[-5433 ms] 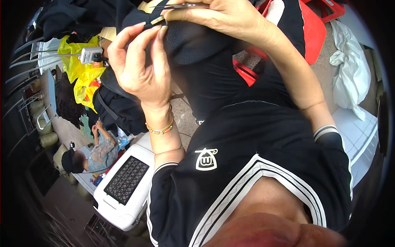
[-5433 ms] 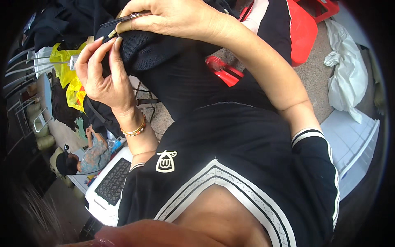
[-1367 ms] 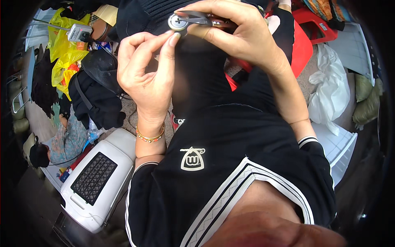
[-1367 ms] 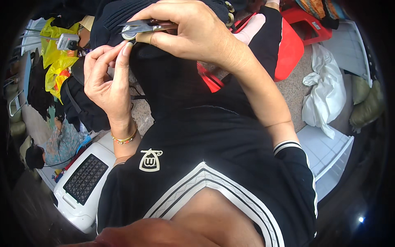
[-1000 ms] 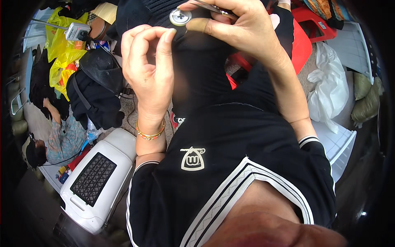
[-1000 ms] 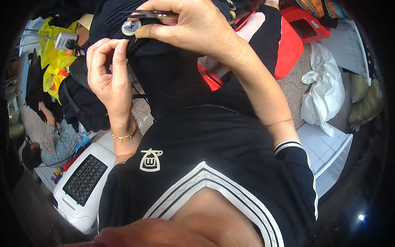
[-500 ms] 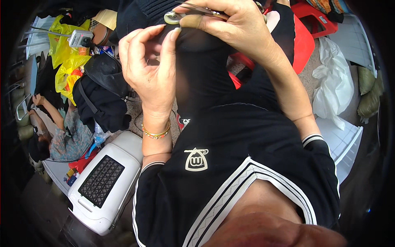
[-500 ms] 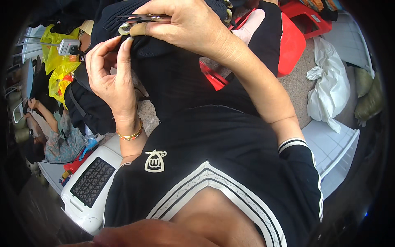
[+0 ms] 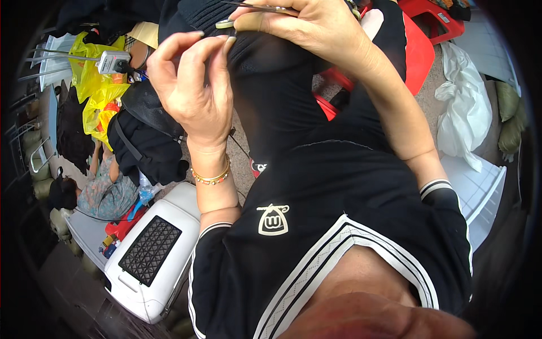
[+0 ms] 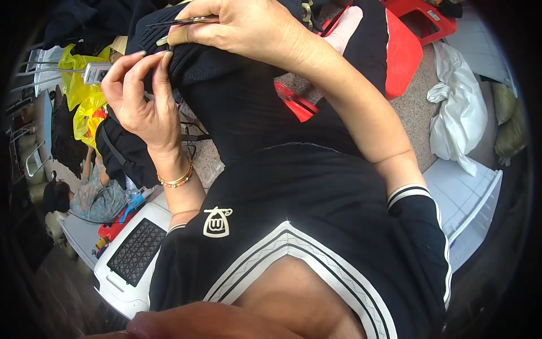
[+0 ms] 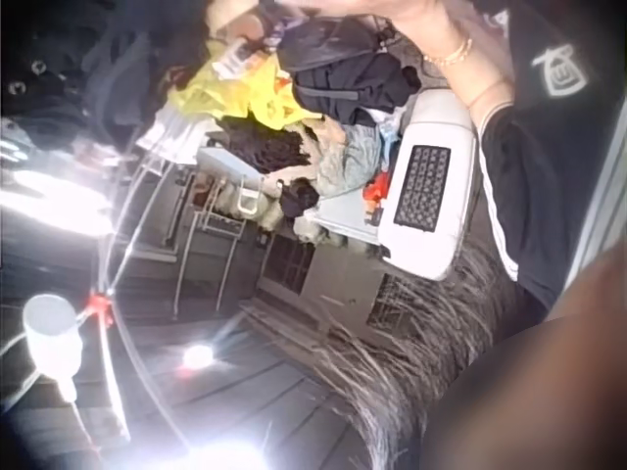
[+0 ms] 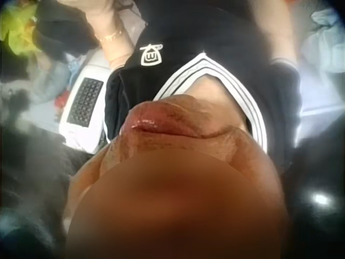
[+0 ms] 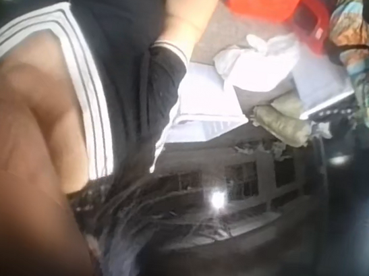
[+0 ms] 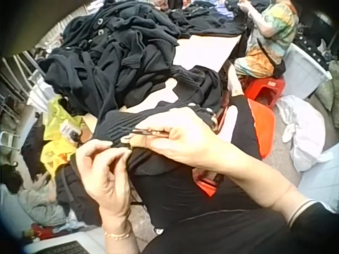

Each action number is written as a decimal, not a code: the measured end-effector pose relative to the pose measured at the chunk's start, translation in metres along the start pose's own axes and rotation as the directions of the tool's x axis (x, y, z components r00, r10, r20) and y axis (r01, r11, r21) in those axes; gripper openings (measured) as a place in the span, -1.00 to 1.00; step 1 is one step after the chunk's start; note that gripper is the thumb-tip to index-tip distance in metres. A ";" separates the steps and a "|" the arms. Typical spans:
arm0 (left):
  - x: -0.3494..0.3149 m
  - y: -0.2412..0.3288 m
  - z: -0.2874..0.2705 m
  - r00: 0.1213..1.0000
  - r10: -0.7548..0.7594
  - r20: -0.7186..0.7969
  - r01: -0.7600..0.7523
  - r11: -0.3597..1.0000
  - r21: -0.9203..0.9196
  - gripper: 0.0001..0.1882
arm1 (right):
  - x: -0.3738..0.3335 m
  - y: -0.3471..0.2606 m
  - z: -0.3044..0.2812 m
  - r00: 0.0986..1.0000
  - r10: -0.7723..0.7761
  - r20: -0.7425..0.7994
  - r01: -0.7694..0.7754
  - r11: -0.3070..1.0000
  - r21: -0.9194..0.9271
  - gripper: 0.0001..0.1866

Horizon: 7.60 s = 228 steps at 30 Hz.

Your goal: Sewing buttons onto black garments using a needle and thread.

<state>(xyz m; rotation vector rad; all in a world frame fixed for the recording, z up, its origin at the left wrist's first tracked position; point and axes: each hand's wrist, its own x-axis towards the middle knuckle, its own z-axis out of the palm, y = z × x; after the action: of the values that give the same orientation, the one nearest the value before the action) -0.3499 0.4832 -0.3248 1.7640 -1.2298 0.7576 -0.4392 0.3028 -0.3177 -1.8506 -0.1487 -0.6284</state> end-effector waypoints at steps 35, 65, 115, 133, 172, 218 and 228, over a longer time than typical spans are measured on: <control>0.064 -0.020 0.083 0.947 -0.313 0.068 0.307 0.827 -0.470 -0.92 | 0.044 0.003 -0.089 0.888 -0.453 0.078 0.386 0.643 -0.662 -0.77; 0.052 -0.010 0.060 0.979 -0.190 0.079 0.198 0.974 -0.113 -0.85 | 0.035 0.011 -0.076 0.893 -0.450 0.022 0.378 0.722 -0.579 -0.77; 0.067 0.008 0.069 0.955 -0.283 0.086 0.287 0.957 -0.043 -0.67 | 0.036 0.022 -0.080 0.863 -0.492 -0.118 0.420 0.827 -0.374 -0.69; 0.054 -0.007 0.070 0.887 -0.462 -0.020 0.407 0.800 -0.440 -0.91 | 0.035 0.011 -0.079 0.896 -0.423 -0.136 0.363 0.873 -0.325 -0.68; 0.088 -0.035 0.057 0.982 -0.107 0.156 0.120 0.990 -0.071 -0.97 | 0.051 0.002 -0.071 0.989 0.129 -0.074 -0.130 0.991 -0.007 -0.67; 0.117 -0.036 0.058 0.948 0.074 0.310 -0.094 0.994 0.050 -0.89 | 0.060 -0.001 -0.072 0.980 0.174 -0.094 -0.168 0.983 0.074 -0.68; 0.101 -0.015 0.053 0.946 0.000 0.325 -0.027 0.996 0.080 -0.89 | 0.059 0.012 -0.065 0.967 0.223 -0.121 -0.213 0.973 0.087 -0.68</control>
<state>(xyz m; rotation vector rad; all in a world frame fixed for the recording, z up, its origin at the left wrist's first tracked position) -0.3009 0.3949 -0.2697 2.0091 -1.4442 0.5450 -0.4065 0.2276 -0.2838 -1.7207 0.1159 -0.5790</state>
